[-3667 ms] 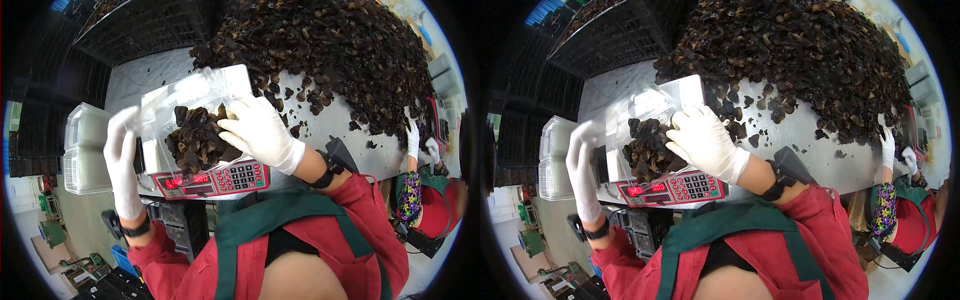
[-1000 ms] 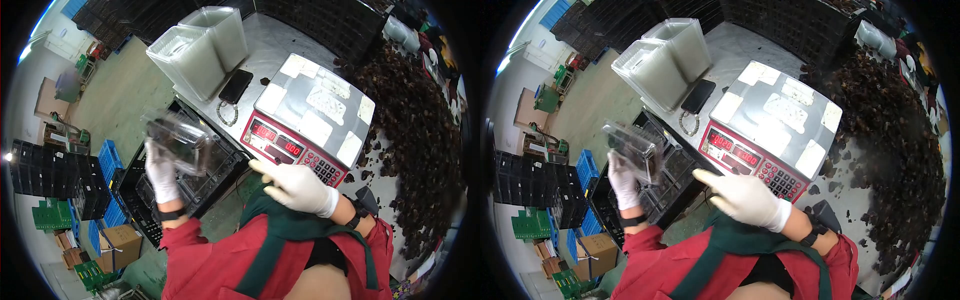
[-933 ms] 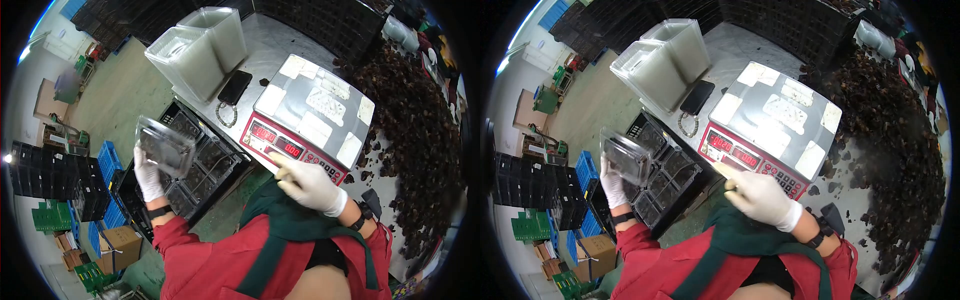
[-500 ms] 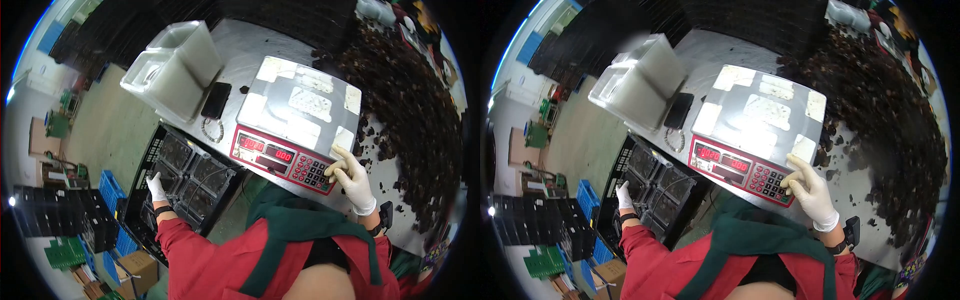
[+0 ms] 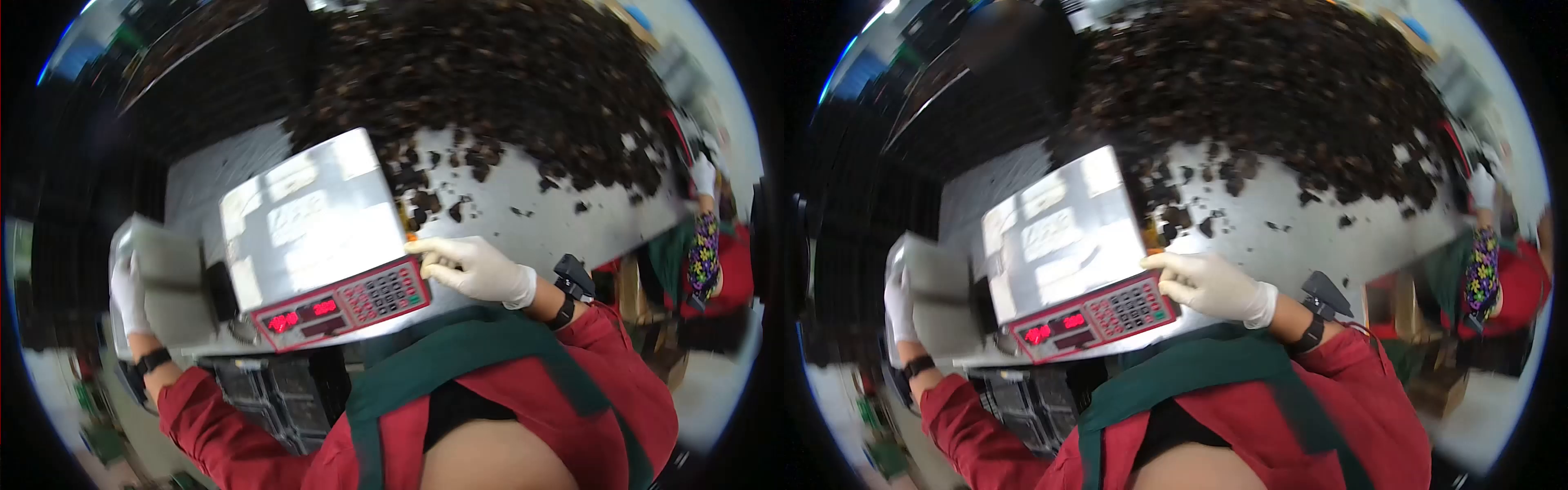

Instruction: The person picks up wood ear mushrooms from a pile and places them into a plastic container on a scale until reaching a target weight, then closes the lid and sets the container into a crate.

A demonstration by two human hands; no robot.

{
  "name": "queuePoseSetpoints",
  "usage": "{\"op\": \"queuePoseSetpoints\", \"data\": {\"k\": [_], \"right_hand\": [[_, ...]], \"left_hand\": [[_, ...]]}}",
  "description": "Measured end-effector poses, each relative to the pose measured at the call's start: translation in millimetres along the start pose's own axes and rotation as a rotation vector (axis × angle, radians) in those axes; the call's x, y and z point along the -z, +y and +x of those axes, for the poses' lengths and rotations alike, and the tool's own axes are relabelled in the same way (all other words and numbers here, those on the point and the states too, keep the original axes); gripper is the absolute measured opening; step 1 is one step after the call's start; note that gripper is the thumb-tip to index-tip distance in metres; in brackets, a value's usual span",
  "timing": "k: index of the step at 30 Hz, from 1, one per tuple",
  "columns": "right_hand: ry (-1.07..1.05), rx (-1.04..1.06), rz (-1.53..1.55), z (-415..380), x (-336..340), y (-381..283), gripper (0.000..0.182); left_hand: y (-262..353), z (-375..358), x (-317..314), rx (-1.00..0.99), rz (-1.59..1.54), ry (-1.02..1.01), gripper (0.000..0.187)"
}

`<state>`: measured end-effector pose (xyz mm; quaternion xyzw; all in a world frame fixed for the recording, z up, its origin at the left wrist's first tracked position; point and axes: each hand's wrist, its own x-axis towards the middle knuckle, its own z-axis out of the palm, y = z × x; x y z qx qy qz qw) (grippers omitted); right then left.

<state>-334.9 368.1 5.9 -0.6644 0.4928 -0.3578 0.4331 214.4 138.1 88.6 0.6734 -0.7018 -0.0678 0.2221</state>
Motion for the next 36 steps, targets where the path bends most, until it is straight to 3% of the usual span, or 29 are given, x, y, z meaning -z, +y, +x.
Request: {"op": "queuePoseSetpoints", "data": {"k": [3, 4, 5, 6, 7, 8, 11, 13, 16, 18, 25, 31, 34, 35, 36], "right_hand": [[0.090, -0.009, -0.047, -19, 17, 16, 0.037], [0.127, -0.021, -0.043, -26, 25, 19, 0.037], [0.121, -0.126, -0.010, -33, 34, 22, 0.036], [0.112, -0.234, 0.031, -39, 39, 25, 0.035], [0.140, -0.255, 0.042, -44, 43, 30, 0.035], [0.157, -0.265, 0.082, -47, 48, 37, 0.035], [0.189, -0.222, 0.132, -47, 51, 59, 0.035], [0.165, -0.129, -0.025, -38, 54, 63, 0.034], [0.228, -0.022, -0.044, -29, 52, 63, 0.032], [0.176, -0.141, -0.035, -24, 52, 49, 0.030], [0.067, -0.128, -0.021, -25, 37, 57, 0.031], [0.109, -0.114, 0.015, -33, 34, 55, 0.032], [0.087, -0.159, -0.032, -38, 32, 57, 0.032], [0.102, -0.144, -0.020, -41, 31, 58, 0.032], [0.116, -0.134, -0.006, -43, 30, 58, 0.032]], "left_hand": [[3, -1, 6, -0.045, 0.265, 0.068, 0.042], [20, -20, 11, 0.024, 0.595, 0.158, 0.046], [-42, -25, 14, 0.093, 0.629, 0.251, 0.052], [-43, -47, 19, 0.093, 0.479, 0.216, 0.056], [-84, -62, 23, 0.180, 0.567, 0.092, 0.048], [-70, -78, 31, 0.106, 0.327, 0.053, 0.037], [-55, -99, 50, 0.214, 0.393, -0.002, 0.032], [-56, -112, 61, 0.216, 0.403, -0.061, 0.031], [-33, -120, 51, 0.167, 0.330, 0.073, 0.026], [-23, -115, 43, 0.152, 0.318, 0.138, 0.021], [17, -70, -4, 0.142, 0.529, 0.295, 0.022], [44, -39, -18, 0.204, 0.360, 0.264, 0.031], [35, -44, 2, -0.003, 0.176, 0.061, 0.037], [31, -53, 17, 0.000, 0.174, 0.072, 0.037], [30, -63, 33, 0.005, 0.178, -0.053, 0.034]]}}
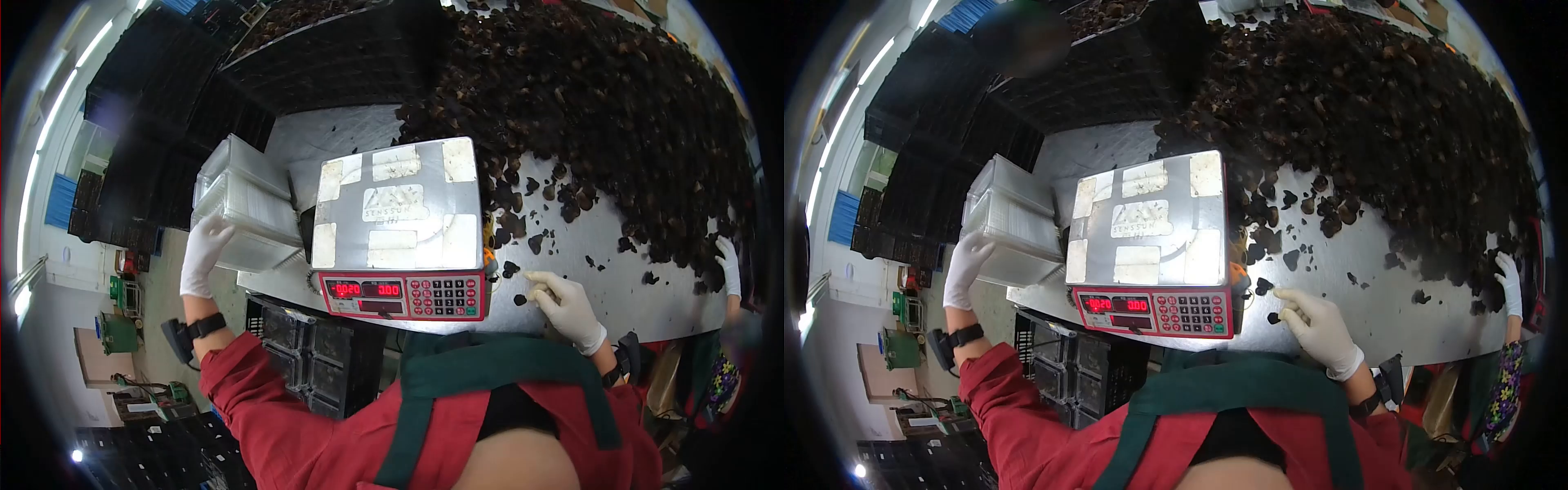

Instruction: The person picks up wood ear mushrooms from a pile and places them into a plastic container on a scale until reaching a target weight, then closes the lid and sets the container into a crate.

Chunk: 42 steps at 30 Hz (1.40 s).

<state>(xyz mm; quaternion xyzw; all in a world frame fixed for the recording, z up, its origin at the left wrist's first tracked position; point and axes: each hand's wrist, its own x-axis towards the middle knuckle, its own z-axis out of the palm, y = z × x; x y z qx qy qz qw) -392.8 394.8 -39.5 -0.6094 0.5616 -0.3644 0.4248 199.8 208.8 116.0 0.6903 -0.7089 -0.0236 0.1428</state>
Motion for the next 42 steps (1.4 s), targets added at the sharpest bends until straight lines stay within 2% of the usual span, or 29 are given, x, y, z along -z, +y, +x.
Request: {"op": "queuePoseSetpoints", "data": {"k": [1, 2, 6, 7, 9, 10, 11, 12, 13, 15, 18, 19, 20, 21, 22, 23, 24, 25, 26, 27, 28, 29, 31, 33, 34, 38, 42], "right_hand": [[-0.001, 0.004, -0.004, -1, 1, 2, 0.032], [0.004, -0.021, 0.002, -2, 2, 5, 0.032], [-0.012, -0.069, -0.052, 0, 1, 4, 0.030], [0.014, -0.099, -0.071, 0, 1, 2, 0.030], [-0.017, -0.004, -0.164, 5, 1, -10, 0.029], [-0.034, -0.043, -0.160, 8, 3, -20, 0.029], [-0.049, -0.081, -0.151, 10, 4, -29, 0.029], [-0.027, -0.036, -0.125, 9, 1, -26, 0.030], [-0.011, 0.019, -0.096, 10, -2, -18, 0.030], [-0.021, 0.006, -0.087, 13, -3, -11, 0.031], [0.054, 0.006, -0.124, 22, 8, -2, 0.030], [0.100, -0.010, -0.124, 28, 14, -1, 0.030], [0.097, -0.123, -0.153, 36, 22, -1, 0.031], [0.105, -0.130, -0.156, 46, 29, 7, 0.031], [0.169, -0.049, -0.297, 60, 35, 20, 0.035], [0.229, 0.034, -0.436, 73, 40, 30, 0.039], [0.230, 0.033, -0.438, 88, 44, 35, 0.039], [0.277, 0.062, -0.527, 103, 47, 39, 0.043], [0.323, 0.094, -0.614, 120, 49, 41, 0.048], [0.321, 0.101, -0.610, 135, 50, 39, 0.048], [0.324, 0.087, -0.688, 151, 50, 37, 0.054], [0.325, 0.076, -0.764, 169, 50, 34, 0.060], [0.320, 0.157, -0.818, 202, 45, 33, 0.067], [0.285, 0.259, -0.906, 233, 40, 28, 0.072], [0.239, 0.282, -0.970, 249, 36, 24, 0.077], [0.171, 0.400, -0.927, 314, 11, 3, 0.074], [-0.114, 0.374, -0.996, 355, -20, -19, 0.083]], "left_hand": [[-5, -9, 9, -0.008, 0.002, -0.127, 0.031], [-13, -14, 9, 0.009, -0.087, -0.075, 0.022], [-36, -17, 10, -0.006, -0.125, 0.005, 0.016], [-32, -13, 14, 0.000, -0.098, -0.009, 0.015], [-11, -4, 18, -0.091, -0.059, 0.092, 0.025], [-7, 0, 19, -0.040, -0.084, 0.072, 0.027], [-6, 3, 23, -0.072, -0.064, 0.025, 0.027], [-22, 7, 23, -0.083, -0.046, -0.032, 0.026], [-24, 11, 34, -0.015, -0.099, -0.179, 0.017], [-38, 14, 55, 0.043, -0.241, -0.214, 0.006], [-26, 8, 61, 0.079, -0.364, 0.256, 0.018], [-16, 6, 52, 0.067, -0.370, 0.248, 0.018], [12, -3, 39, -0.004, -0.311, 0.331, 0.016], [44, -16, 25, -0.071, -0.252, 0.415, 0.015], [79, -29, 11, -0.220, -0.161, 0.371, 0.016], [124, -47, 1, -0.197, -0.135, 0.214, 0.016], [153, -59, -29, -0.273, -0.110, 0.242, 0.016], [173, -68, -60, -0.336, -0.310, 0.210, 0.016], [192, -73, -76, -0.520, -0.151, 0.141, 0.021], [220, -82, -84, -0.521, -0.131, 0.024, 0.020], [239, -89, -95, -0.430, -0.240, -0.081, 0.020], [239, -92, -111, -0.441, -0.258, -0.162, 0.020], [263, -98, -114, -0.373, -0.360, -0.266, 0.033], [267, -99, -112, -0.325, -0.374, -0.341, 0.039], [275, -100, -105, -0.231, -0.395, -0.403, 0.038], [281, -100, -97, -0.195, -0.411, -0.421, 0.030], [280, -103, -105, -0.239, -0.438, -0.357, 0.028]]}}
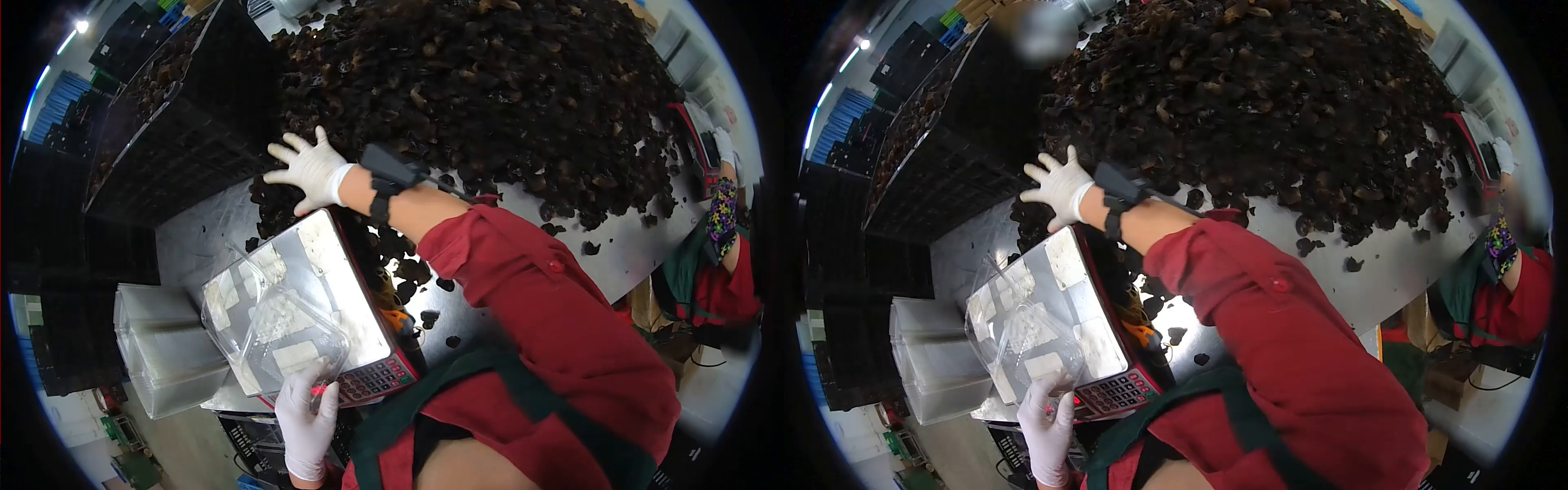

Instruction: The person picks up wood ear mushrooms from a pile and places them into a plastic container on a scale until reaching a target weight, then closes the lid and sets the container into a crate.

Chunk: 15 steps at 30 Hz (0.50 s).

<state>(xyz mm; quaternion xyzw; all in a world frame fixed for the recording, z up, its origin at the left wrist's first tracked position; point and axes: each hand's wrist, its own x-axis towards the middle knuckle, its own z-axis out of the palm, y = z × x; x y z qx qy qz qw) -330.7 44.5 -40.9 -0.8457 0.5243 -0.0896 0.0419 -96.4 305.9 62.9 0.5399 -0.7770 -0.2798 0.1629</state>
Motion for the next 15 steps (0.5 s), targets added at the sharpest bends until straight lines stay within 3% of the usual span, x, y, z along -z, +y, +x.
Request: {"op": "queuePoseSetpoints", "data": {"k": [1, 3, 6, 7, 9, 12, 13, 15], "right_hand": [[0.003, 0.061, -0.089, 6, -14, 0, 0.074], [-0.208, 0.046, -0.173, 11, 2, -4, 0.053], [0.042, 0.083, -0.146, -6, 3, 28, 0.030], [0.065, 0.097, -0.132, -19, 9, 40, 0.028], [0.329, 0.111, -0.043, -56, 15, 64, 0.029], [0.545, -0.053, 0.087, -114, 19, 102, 0.031], [0.521, -0.207, 0.132, -130, 19, 109, 0.029], [0.622, -0.270, 0.284, -145, 20, 122, 0.026]], "left_hand": [[1, 1, -1, 0.003, 0.003, -0.002, 0.028], [3, 3, -4, -0.009, -0.026, -0.014, 0.029], [4, 5, -1, -0.049, 0.011, -0.006, 0.030], [3, 4, 0, -0.063, 0.011, 0.004, 0.031], [-4, 0, 1, -0.069, -0.018, 0.041, 0.031], [-19, -7, 2, -0.045, -0.035, 0.083, 0.031], [-23, -8, 3, -0.035, -0.029, 0.083, 0.031], [-20, -6, 7, -0.071, -0.020, 0.100, 0.030]]}}
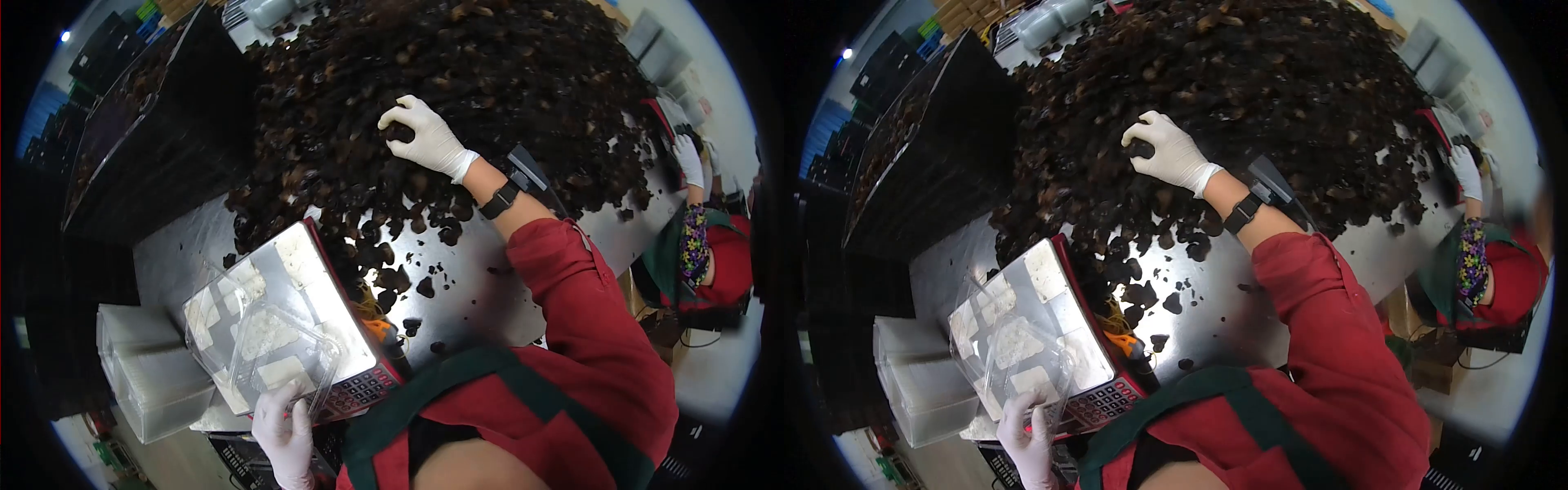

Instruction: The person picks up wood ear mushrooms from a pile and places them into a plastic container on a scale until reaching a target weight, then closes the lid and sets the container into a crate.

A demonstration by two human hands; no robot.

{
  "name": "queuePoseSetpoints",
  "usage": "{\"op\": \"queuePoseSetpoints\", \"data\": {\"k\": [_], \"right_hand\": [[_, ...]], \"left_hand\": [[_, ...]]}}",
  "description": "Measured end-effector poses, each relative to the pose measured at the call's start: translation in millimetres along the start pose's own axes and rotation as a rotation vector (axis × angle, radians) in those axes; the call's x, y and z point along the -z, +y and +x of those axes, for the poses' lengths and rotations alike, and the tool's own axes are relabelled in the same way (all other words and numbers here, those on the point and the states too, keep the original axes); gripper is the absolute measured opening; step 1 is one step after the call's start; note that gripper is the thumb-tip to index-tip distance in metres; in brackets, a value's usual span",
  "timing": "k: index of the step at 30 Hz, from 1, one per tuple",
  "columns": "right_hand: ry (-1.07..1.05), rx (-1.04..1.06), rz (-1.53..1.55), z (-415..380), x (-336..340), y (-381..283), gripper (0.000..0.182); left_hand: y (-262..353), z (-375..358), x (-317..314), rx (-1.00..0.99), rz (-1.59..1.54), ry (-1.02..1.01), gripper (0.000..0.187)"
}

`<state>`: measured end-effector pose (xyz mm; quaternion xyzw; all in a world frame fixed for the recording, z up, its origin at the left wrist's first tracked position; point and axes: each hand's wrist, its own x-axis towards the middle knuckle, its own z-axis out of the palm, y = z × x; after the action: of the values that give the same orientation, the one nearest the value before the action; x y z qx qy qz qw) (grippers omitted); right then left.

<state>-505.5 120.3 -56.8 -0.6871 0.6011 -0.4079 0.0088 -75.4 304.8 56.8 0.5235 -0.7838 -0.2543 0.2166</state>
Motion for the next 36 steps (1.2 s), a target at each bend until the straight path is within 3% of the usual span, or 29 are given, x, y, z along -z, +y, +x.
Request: {"op": "queuePoseSetpoints", "data": {"k": [2, 4, 5, 6, 7, 8, 10, 14, 15, 19, 22, 24, 25, 29, 33, 36], "right_hand": [[0.017, -0.079, 0.130, 1, 11, 3, 0.023], [0.033, -0.146, 0.273, 7, 22, -8, 0.020], [-0.015, -0.407, 0.769, 10, 26, -15, 0.019], [-0.074, -0.666, 1.268, 12, 28, -22, 0.019], [-0.087, -0.715, 1.523, 11, 26, -28, 0.021], [-0.100, -0.709, 1.524, 10, 26, -36, 0.021], [-0.287, -0.774, 1.911, 5, 27, -52, 0.017], [-0.419, -0.755, 2.086, 2, 16, -109, 0.017], [-0.386, -0.866, 1.988, 1, 11, -122, 0.018], [-0.566, -0.759, 1.980, 4, -3, -189, 0.022], [-0.601, -0.524, 1.509, 0, -4, -247, 0.027], [-0.683, -0.266, 1.260, -10, -11, -274, 0.029], [-0.554, 0.253, 0.961, -16, -27, -273, 0.032], [-0.757, 0.759, 0.641, -37, -42, -276, 0.039], [-0.685, 0.693, 0.637, -22, -19, -267, 0.038], [-0.628, 0.380, 0.640, -24, -7, -248, 0.043]], "left_hand": [[-4, -5, 6, -0.032, 0.012, 0.021, 0.030], [-13, -17, 17, 0.095, 0.136, -0.025, 0.076], [-13, -21, 18, 0.207, 0.014, 0.049, 0.062], [-17, -21, 17, 0.205, 0.011, 0.059, 0.062], [-26, -19, 15, 0.073, 0.148, 0.189, 0.046], [-32, -20, 15, -0.056, 0.287, 0.318, 0.031], [-39, -29, 16, 0.008, 0.292, 0.298, 0.035], [-40, -28, 0, 0.018, 0.241, 0.347, 0.044], [-42, -28, -3, 0.017, 0.218, 0.348, 0.044], [-43, -25, -5, -0.012, 0.135, 0.377, 0.051], [-46, -26, -6, 0.050, 0.052, 0.372, 0.062], [-44, -23, -6, -0.018, 0.046, 0.423, 0.072], [-48, -24, -9, -0.020, -0.007, 0.428, 0.083], [-52, -22, -12, -0.005, -0.121, 0.417, 0.105], [-60, -27, -11, 0.017, -0.061, 0.348, 0.107], [-63, -26, -9, 0.023, -0.099, 0.366, 0.106]]}}
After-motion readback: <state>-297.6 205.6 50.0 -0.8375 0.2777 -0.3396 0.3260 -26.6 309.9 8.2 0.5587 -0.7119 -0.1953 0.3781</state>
